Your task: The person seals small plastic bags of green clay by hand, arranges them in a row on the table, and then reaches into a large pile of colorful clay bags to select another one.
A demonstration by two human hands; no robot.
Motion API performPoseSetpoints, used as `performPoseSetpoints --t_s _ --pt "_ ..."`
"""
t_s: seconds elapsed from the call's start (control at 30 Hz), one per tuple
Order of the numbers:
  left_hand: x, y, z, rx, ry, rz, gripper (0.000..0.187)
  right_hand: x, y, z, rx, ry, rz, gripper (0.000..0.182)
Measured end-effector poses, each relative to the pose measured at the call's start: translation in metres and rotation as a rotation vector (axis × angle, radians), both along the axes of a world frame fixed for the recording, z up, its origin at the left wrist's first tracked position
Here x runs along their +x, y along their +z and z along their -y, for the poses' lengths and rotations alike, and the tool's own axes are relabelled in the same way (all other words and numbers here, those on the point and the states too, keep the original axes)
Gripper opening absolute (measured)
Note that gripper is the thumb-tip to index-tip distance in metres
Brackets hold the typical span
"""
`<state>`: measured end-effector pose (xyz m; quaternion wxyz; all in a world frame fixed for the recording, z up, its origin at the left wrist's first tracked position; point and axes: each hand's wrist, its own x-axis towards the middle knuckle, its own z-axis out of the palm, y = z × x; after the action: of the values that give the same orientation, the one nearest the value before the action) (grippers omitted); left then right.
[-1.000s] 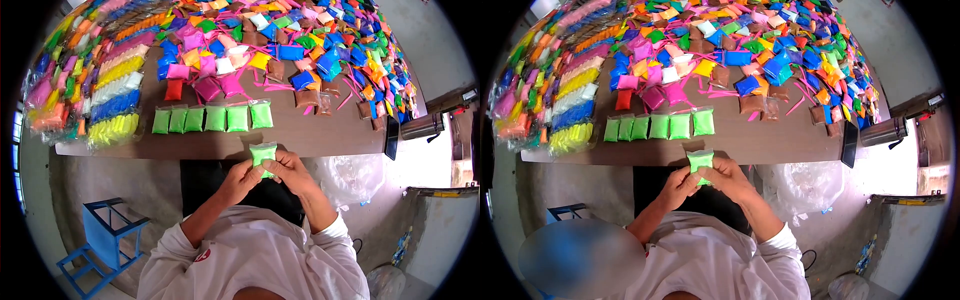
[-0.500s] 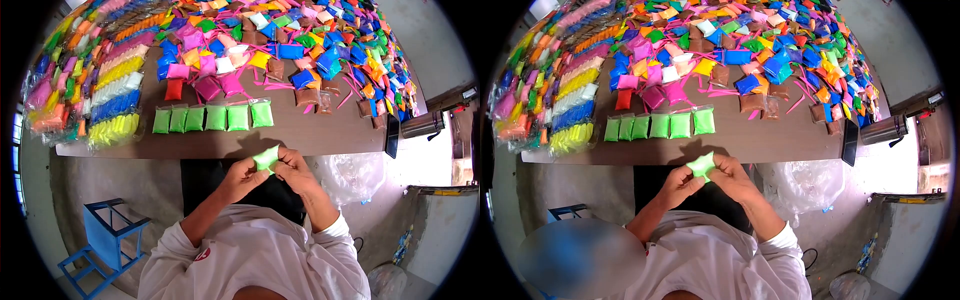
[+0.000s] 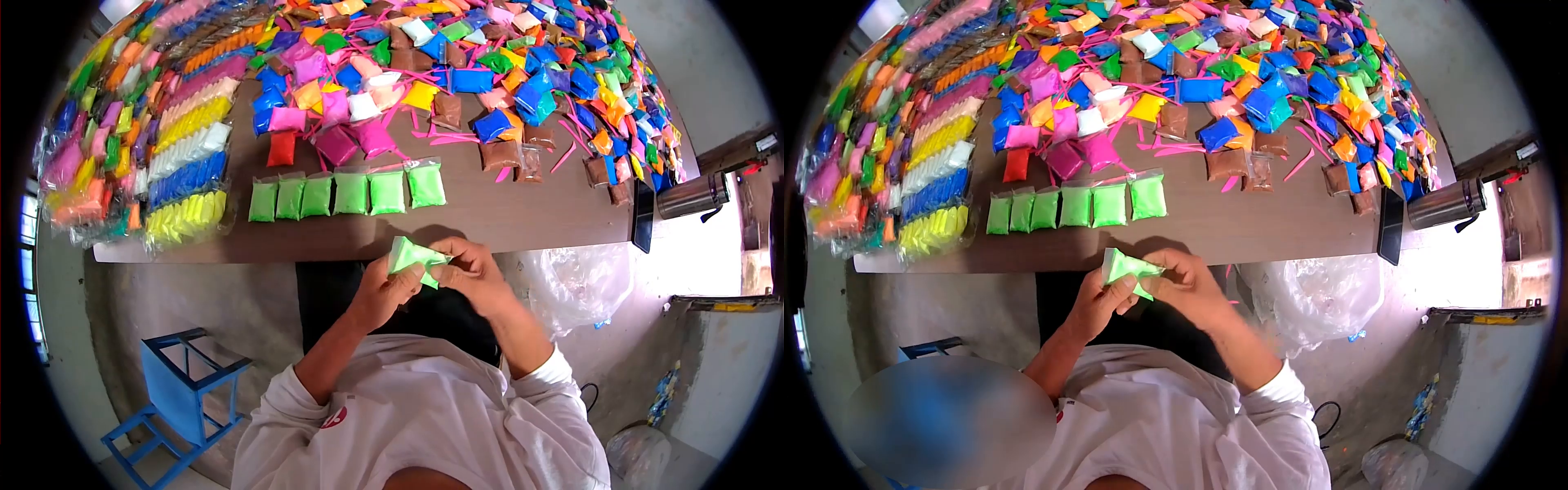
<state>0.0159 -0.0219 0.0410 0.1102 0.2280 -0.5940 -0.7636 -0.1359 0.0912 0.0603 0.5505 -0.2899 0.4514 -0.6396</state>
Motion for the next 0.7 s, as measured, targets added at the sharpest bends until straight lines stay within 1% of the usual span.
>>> performPoseSetpoints --t_s 0.03,0.07,0.13,0.2,0.27,0.3,0.33,0.37,0.4,0.47,0.5,0.57,0.6,0.67,0.7 --pt "-0.001 0.001 -0.001 0.031 0.015 -0.009 0.021 0.011 -0.010 -0.001 -0.020 -0.100 -0.015 0.020" --pt "-0.003 0.002 -0.001 0.031 0.014 -0.009 0.021 0.019 -0.015 -0.002 -0.021 -0.102 -0.015 0.020" --pt "-0.004 0.003 -0.004 0.041 -0.017 -0.003 0.023 0.029 -0.016 -0.002 -0.016 -0.317 0.039 0.020" --pt "-0.004 0.003 -0.005 0.066 -0.044 -0.018 0.024 0.027 -0.014 -0.004 -0.021 -0.313 0.044 0.018" --pt "-0.005 0.001 -0.005 0.088 -0.070 -0.042 0.025 0.023 -0.020 -0.005 -0.032 -0.332 -0.169 0.015" --pt "-0.004 -0.004 -0.004 -0.001 -0.123 -0.074 0.026 0.018 -0.022 -0.007 -0.034 -0.334 -0.173 0.015" --pt "-0.003 -0.006 -0.004 -0.092 -0.174 -0.106 0.026 0.012 -0.024 -0.008 -0.029 -0.285 -0.301 0.014" --pt "-0.002 -0.008 -0.006 -0.093 -0.175 -0.108 0.026 0.006 -0.025 -0.009 -0.023 -0.235 -0.427 0.013" --pt "-0.002 -0.008 -0.009 -0.102 -0.177 -0.111 0.026 0.002 -0.024 -0.010 -0.023 -0.236 -0.427 0.013" --pt "-0.002 -0.006 -0.010 -0.111 -0.178 -0.113 0.027 -0.004 -0.020 -0.010 0.034 -0.092 -0.379 0.015" --pt "-0.001 -0.002 -0.010 -0.063 -0.160 -0.074 0.026 -0.001 -0.017 -0.008 0.034 -0.091 -0.377 0.015" --pt "0.000 0.000 -0.009 -0.015 -0.141 -0.034 0.026 0.010 -0.012 -0.002 -0.060 -0.210 -0.092 0.016" --pt "0.000 -0.001 -0.009 -0.010 -0.121 -0.025 0.025 0.016 -0.013 0.000 -0.060 -0.209 -0.091 0.016" --pt "-0.002 -0.002 -0.007 -0.002 -0.083 -0.011 0.024 0.028 -0.014 0.002 -0.023 -0.362 0.008 0.018" --pt "-0.004 0.003 -0.010 0.014 -0.066 -0.010 0.025 0.031 -0.020 0.002 -0.020 -0.418 -0.017 0.013"
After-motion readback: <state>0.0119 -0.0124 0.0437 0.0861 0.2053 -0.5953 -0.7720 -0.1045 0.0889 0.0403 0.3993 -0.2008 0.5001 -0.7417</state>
